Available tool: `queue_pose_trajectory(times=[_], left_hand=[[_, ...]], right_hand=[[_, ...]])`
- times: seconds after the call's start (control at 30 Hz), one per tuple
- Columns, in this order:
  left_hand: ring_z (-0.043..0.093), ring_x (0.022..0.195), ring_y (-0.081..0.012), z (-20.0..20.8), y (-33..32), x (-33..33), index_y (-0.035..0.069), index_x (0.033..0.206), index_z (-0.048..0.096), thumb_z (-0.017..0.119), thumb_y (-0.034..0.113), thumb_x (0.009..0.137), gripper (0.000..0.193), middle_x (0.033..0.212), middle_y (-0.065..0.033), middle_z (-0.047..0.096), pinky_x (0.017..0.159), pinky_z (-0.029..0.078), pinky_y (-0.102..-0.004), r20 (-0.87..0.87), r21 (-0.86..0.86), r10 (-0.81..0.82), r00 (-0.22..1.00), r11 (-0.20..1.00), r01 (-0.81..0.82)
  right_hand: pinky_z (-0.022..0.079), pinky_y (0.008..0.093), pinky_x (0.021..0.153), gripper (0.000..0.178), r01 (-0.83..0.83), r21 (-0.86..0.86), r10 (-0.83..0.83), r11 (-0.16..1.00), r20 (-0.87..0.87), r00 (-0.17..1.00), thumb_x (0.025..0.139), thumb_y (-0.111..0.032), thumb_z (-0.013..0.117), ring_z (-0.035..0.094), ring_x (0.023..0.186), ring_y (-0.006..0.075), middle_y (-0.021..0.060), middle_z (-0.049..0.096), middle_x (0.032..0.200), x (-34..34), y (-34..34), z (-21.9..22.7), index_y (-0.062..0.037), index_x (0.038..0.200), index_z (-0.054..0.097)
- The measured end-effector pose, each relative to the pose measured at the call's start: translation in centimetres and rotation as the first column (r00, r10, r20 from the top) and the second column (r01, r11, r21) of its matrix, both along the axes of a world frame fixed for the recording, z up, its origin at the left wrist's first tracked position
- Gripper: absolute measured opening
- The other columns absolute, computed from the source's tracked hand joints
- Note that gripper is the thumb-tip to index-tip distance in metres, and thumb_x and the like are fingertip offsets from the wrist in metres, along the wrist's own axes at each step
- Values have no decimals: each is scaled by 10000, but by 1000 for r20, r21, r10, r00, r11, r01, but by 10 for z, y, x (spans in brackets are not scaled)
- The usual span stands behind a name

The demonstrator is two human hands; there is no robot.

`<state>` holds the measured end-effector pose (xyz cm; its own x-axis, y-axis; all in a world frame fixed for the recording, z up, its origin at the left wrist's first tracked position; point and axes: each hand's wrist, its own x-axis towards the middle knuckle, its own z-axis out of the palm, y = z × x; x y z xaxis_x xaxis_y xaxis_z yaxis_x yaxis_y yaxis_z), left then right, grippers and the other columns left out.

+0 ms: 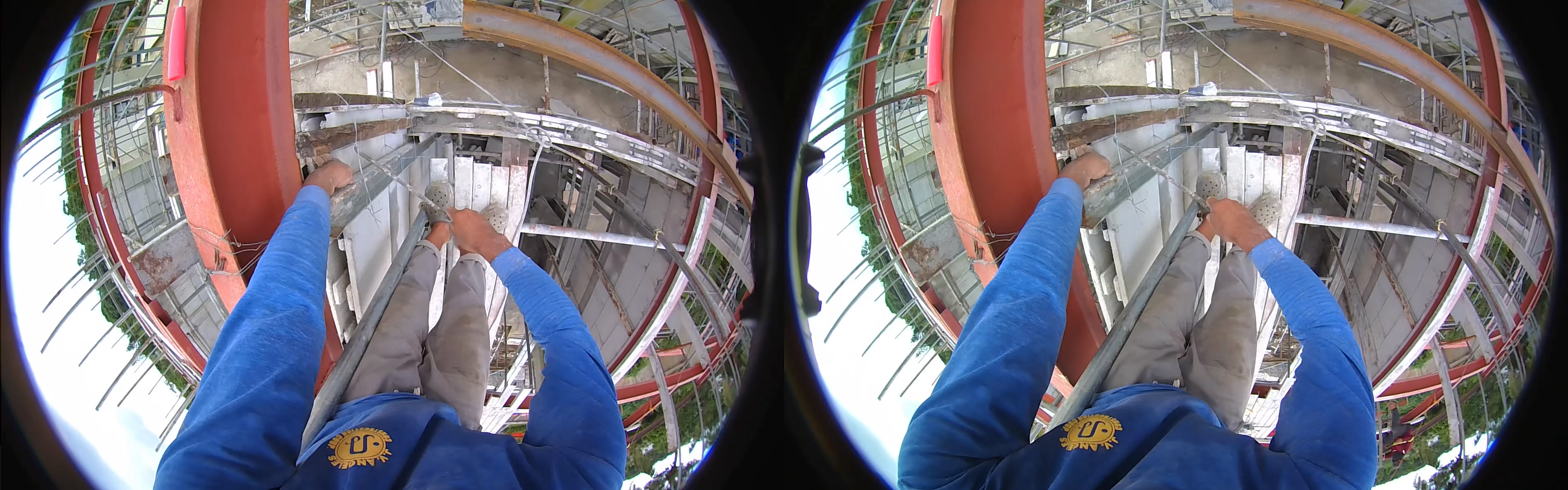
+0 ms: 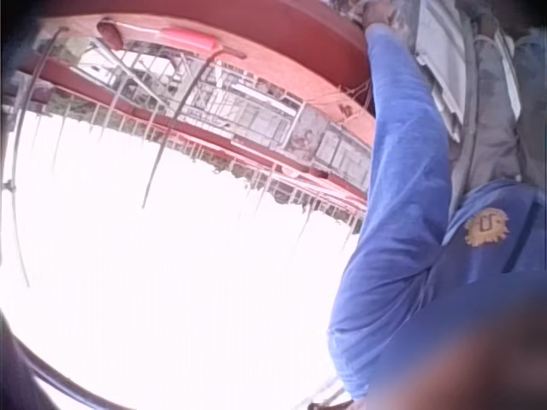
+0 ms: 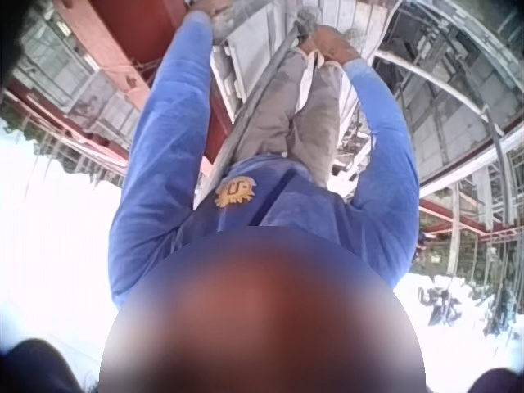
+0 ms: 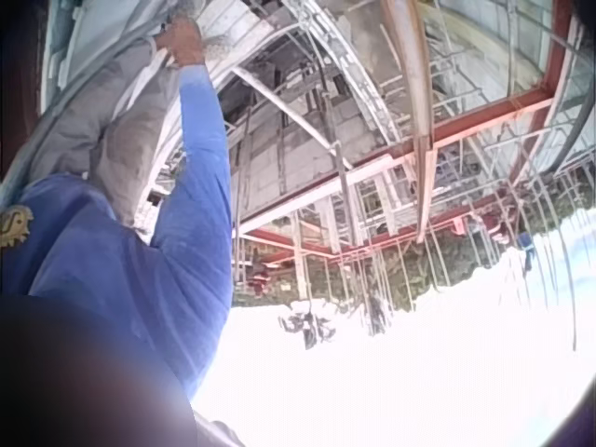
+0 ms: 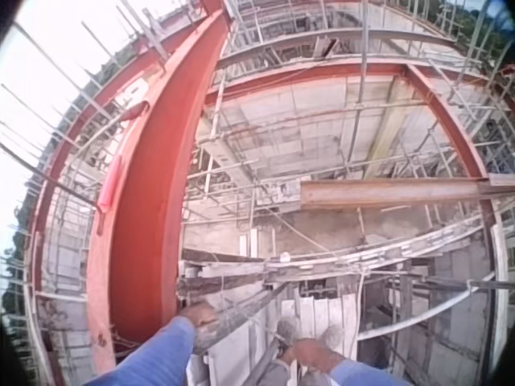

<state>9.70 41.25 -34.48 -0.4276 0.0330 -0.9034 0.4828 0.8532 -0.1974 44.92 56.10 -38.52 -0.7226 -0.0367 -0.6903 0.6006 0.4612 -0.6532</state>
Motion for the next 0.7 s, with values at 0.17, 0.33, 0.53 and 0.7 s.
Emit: queue_pose_trajectory(times=[0.17, 0.33, 0.53, 0.7], left_hand=[[676, 1247, -444, 5, 2, 5, -11, 1253, 747, 617, 209, 919, 421, 1378, -273, 673, 1071, 544, -483, 93, -13, -213, 973, 977, 215], [640, 1305, -451, -21, -3, -11, -40, 1270, 733, 594, 198, 916, 449, 1435, -294, 630, 1114, 511, -479, 112, -20, -246, 963, 968, 249], [647, 1296, -438, -68, -37, -7, -68, 1282, 715, 582, 203, 939, 457, 1415, -296, 638, 1096, 515, -483, -26, 43, 21, 999, 999, -20], [602, 1374, -421, -80, -52, -10, -80, 1333, 684, 537, 203, 936, 508, 1486, -280, 597, 1150, 484, -470, -27, 51, 106, 994, 993, -105]], right_hand=[[495, 332, 450, 256, 359, -911, -118, 203, 341, 933, 1025, -250, 724, 654, 558, 187, 119, 724, 874, -6, -36, 63, -14, 1070, 636], [487, 332, 448, 289, 144, -796, -206, 588, 25, 978, 937, -263, 783, 650, 546, 181, 90, 705, 840, -13, -17, 85, -12, 977, 646], [475, 320, 458, 283, -97, -317, -21, 943, -349, 937, 821, -232, 788, 615, 512, 167, 72, 645, 707, -30, 14, 102, -5, 904, 639], [343, 252, 398, 204, 471, -879, -378, -72, 461, 803, 808, -125, 801, 475, 433, 84, 11, 560, 598, -20, 20, 116, -48, 877, 625]])
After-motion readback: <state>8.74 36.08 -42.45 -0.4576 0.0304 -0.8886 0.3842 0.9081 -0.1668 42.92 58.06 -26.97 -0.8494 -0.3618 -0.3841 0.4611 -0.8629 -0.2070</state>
